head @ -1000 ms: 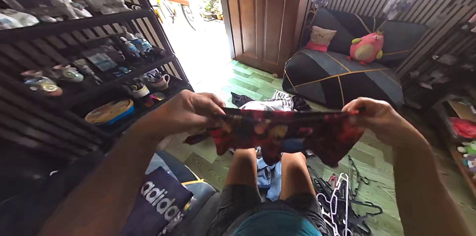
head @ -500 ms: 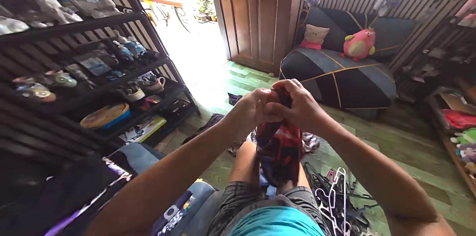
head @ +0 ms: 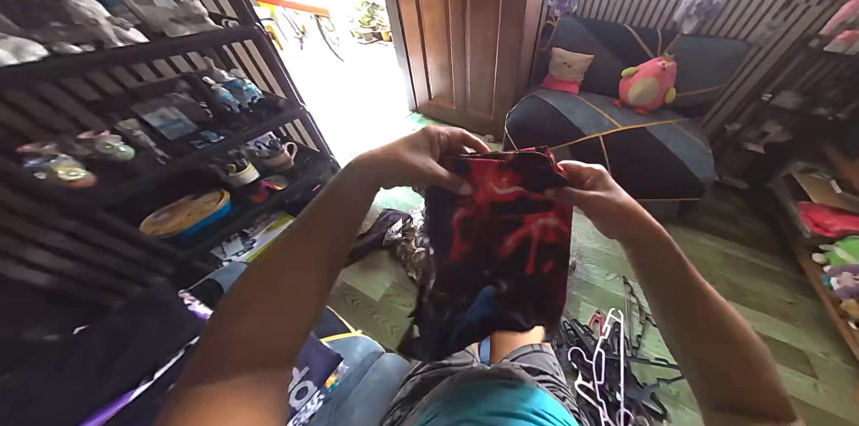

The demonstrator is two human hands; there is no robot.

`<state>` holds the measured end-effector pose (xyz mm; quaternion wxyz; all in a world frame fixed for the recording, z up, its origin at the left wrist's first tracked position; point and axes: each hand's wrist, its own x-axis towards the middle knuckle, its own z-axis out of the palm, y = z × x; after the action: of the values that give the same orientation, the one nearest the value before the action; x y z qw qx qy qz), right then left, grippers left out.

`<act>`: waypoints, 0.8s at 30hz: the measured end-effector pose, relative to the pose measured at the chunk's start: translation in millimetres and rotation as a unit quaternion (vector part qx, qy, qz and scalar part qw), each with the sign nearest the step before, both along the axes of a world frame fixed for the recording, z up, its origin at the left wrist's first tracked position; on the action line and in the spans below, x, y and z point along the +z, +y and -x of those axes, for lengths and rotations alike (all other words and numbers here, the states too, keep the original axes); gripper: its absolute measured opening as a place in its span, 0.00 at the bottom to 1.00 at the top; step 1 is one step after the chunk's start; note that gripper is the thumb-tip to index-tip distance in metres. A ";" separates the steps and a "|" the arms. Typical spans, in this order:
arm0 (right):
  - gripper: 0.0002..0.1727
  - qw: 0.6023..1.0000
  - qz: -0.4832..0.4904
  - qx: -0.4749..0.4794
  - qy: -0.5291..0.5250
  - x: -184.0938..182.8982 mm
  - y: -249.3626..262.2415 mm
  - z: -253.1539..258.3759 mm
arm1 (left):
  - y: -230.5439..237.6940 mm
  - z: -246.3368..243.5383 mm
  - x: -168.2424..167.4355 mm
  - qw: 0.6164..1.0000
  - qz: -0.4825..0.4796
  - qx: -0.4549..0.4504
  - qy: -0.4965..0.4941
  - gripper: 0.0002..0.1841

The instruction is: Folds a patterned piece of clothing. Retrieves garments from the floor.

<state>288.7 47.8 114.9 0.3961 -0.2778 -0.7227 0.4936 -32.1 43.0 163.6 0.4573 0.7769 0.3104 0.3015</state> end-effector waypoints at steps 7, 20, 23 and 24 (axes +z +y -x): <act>0.07 0.980 -0.142 -0.088 -0.112 -40.2 33.3 -2.3 | -3.3 -12.9 -35.6 0.940 -0.279 0.156 0.119 0.29; 0.08 0.944 0.009 0.211 -0.253 -168.9 -123.3 -59.0 | -187.0 -37.2 -216.7 0.988 -0.146 -0.026 0.044 0.29; 0.10 0.973 0.143 0.116 -0.140 -179.5 -109.6 -55.8 | -157.7 -35.5 -217.8 0.994 -0.012 0.061 -0.087 0.29; 0.10 0.976 0.203 0.039 -0.073 -187.0 -101.4 -50.0 | -144.4 -37.7 -222.5 0.981 0.052 0.131 -0.133 0.33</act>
<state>338.7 -53.7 -72.1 0.2577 -0.3593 -0.6448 0.6235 5.6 -101.3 -58.8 0.4907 0.6579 0.3613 0.4426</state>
